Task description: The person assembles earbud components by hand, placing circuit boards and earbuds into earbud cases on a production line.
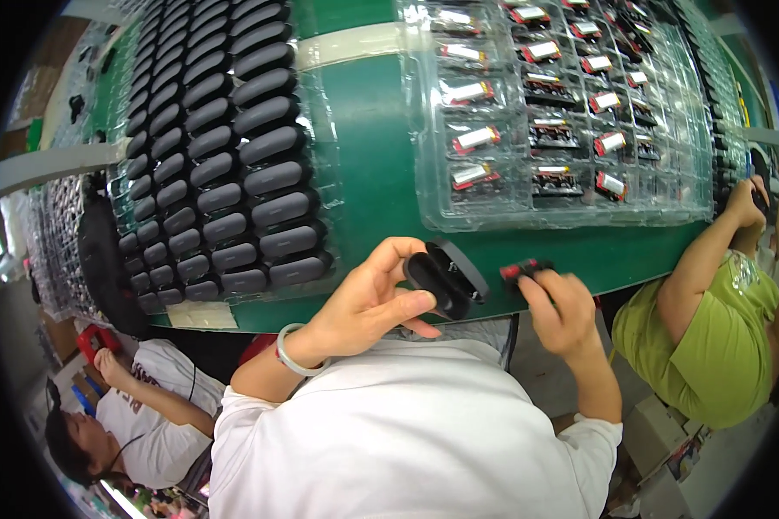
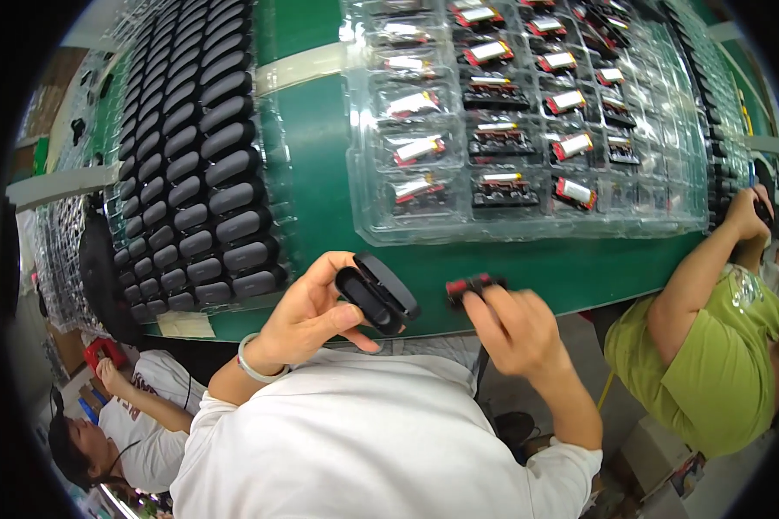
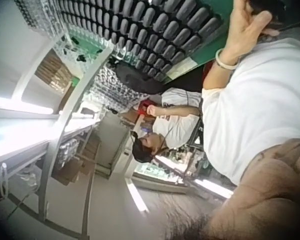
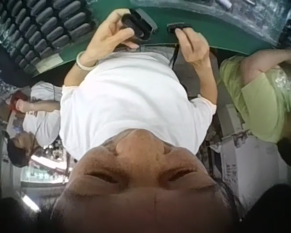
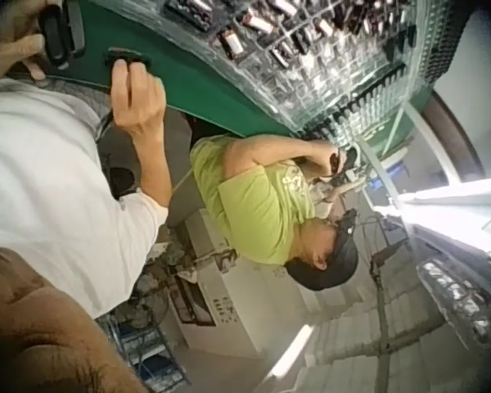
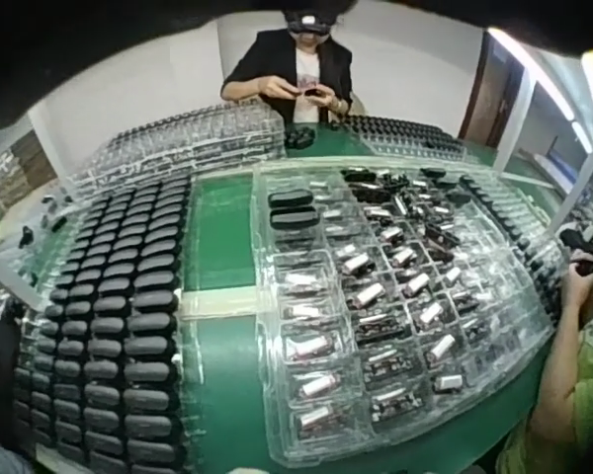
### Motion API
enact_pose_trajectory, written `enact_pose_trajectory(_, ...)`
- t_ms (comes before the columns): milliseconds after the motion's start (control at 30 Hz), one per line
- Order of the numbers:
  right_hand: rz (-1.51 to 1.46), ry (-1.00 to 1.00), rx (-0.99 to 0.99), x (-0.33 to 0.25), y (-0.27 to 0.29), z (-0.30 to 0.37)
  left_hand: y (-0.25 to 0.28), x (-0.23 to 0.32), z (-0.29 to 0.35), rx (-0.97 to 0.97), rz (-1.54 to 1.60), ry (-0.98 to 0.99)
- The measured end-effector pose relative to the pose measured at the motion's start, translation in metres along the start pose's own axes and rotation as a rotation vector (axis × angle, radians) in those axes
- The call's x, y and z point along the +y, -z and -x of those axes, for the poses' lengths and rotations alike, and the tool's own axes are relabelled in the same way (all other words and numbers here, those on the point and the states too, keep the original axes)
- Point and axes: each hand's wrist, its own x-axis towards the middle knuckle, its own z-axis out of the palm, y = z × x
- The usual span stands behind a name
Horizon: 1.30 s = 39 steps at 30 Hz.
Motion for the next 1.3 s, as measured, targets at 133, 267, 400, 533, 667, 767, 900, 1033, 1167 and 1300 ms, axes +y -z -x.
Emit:
enact_pose_trajectory(133, -0.242, 0.038, 0.295, -0.031, 0.012, -0.01, -0.003, -0.007, -0.008, -0.046, 0.026, -0.09)
enact_pose_trajectory(267, -0.063, 0.246, 0.47, -0.046, -0.007, -0.049, -0.011, -0.013, -0.014, -0.089, 0.045, -0.21)
enact_pose_trajectory(400, -0.092, 0.143, 0.566, -0.05, -0.023, -0.052, -0.006, -0.021, -0.019, -0.22, -0.044, -0.321)
enact_pose_trajectory(533, -0.085, 0.183, 0.636, -0.044, -0.03, -0.049, -0.006, -0.016, -0.016, -0.352, -0.025, -0.104)
enact_pose_trajectory(667, -0.11, 0.239, 0.713, -0.04, -0.03, -0.051, -0.006, -0.016, -0.017, -0.519, 0.343, -0.029)
enact_pose_trajectory(767, -0.125, 0.272, 0.773, -0.04, -0.037, -0.057, 0.003, -0.024, -0.018, -0.584, 0.309, -0.025)
enact_pose_trajectory(900, -0.163, 0.284, 0.859, -0.04, -0.04, -0.057, 0.0, -0.01, -0.019, -0.472, 0.226, 0.025)
enact_pose_trajectory(1033, -0.173, 0.275, 0.777, -0.046, -0.033, -0.059, 0.004, -0.013, -0.023, -0.532, 0.37, 0.013)
enact_pose_trajectory(1167, -0.191, 0.107, 0.864, -0.054, -0.02, -0.054, 0.006, -0.01, -0.021, -0.46, 0.338, 0.035)
enact_pose_trajectory(1300, -0.104, 0.023, 0.492, -0.051, 0.009, -0.052, 0.005, -0.008, -0.019, -0.436, 0.332, 0.0)
